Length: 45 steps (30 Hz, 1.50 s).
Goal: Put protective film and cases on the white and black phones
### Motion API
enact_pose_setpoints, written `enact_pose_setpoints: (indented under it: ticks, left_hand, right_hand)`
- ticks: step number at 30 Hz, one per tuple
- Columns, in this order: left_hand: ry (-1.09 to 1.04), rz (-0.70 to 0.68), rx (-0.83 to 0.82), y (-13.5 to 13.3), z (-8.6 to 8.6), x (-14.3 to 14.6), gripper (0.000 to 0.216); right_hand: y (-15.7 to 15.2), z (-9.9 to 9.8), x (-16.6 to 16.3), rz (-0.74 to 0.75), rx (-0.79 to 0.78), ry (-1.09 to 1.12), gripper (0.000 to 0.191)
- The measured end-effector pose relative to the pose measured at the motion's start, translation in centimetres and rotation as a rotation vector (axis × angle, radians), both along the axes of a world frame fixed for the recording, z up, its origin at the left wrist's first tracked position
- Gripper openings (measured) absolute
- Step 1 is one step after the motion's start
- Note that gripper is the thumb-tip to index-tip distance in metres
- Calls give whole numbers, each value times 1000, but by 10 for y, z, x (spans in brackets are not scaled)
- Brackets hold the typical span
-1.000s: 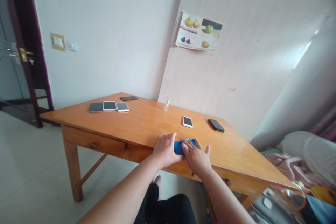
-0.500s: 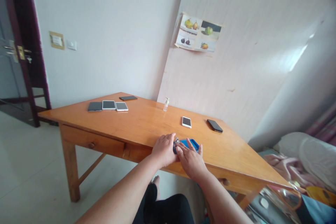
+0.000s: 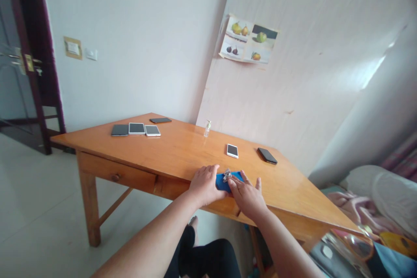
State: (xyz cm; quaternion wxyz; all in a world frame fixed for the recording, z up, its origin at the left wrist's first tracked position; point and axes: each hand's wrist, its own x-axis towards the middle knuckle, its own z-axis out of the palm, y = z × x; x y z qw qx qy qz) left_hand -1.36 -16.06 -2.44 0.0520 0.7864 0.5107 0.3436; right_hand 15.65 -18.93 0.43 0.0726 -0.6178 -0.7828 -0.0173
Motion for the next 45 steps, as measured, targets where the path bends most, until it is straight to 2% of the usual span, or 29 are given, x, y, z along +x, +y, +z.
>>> enact_pose_setpoints:
  ticks: [2, 6, 11, 14, 16, 20, 25, 28, 34, 37, 41, 43, 45]
  left_hand:
    - [6, -4, -2, 1, -1, 0, 87]
    - [3, -1, 2, 1, -2, 0, 83]
    - [10, 7, 1, 1, -2, 0, 83]
    - [2, 6, -1, 2, -3, 0, 83]
    - [5, 3, 3, 2, -3, 0, 84]
    - [31, -2, -21, 1, -1, 0, 79]
    - [29, -2, -11, -2, 2, 0, 79]
    - [27, -3, -8, -3, 3, 0, 77]
    - [21, -1, -36, 0, 1, 1, 82]
    - [9, 2, -28, 2, -3, 1, 87]
    - [6, 4, -7, 4, -5, 0, 85]
    - [3, -6, -1, 4, -5, 0, 84]
    - [7, -17, 6, 3, -5, 0, 85]
  right_hand:
    - [0, 2, 5, -44, -1, 7, 50]
    - [-3, 4, 11, 74, -25, 25, 52]
    - [-7, 3, 15, -76, 12, 10, 52]
    - [-9, 2, 14, 27, -11, 53, 54]
    - [-7, 2, 14, 41, -6, 68, 53]
    - [8, 0, 20, -60, 68, 86, 41]
    - [34, 0, 22, -92, 115, 88, 24]
    - [45, 5, 21, -99, 99, 50, 25]
    - [56, 5, 10, -300, 85, 16, 38]
    - [53, 0, -11, -257, 74, 29, 33]
    - [49, 1, -24, -54, 43, 44, 30]
    - [53, 5, -15, -88, 48, 18, 30]
    - [58, 9, 2, -208, 67, -18, 32]
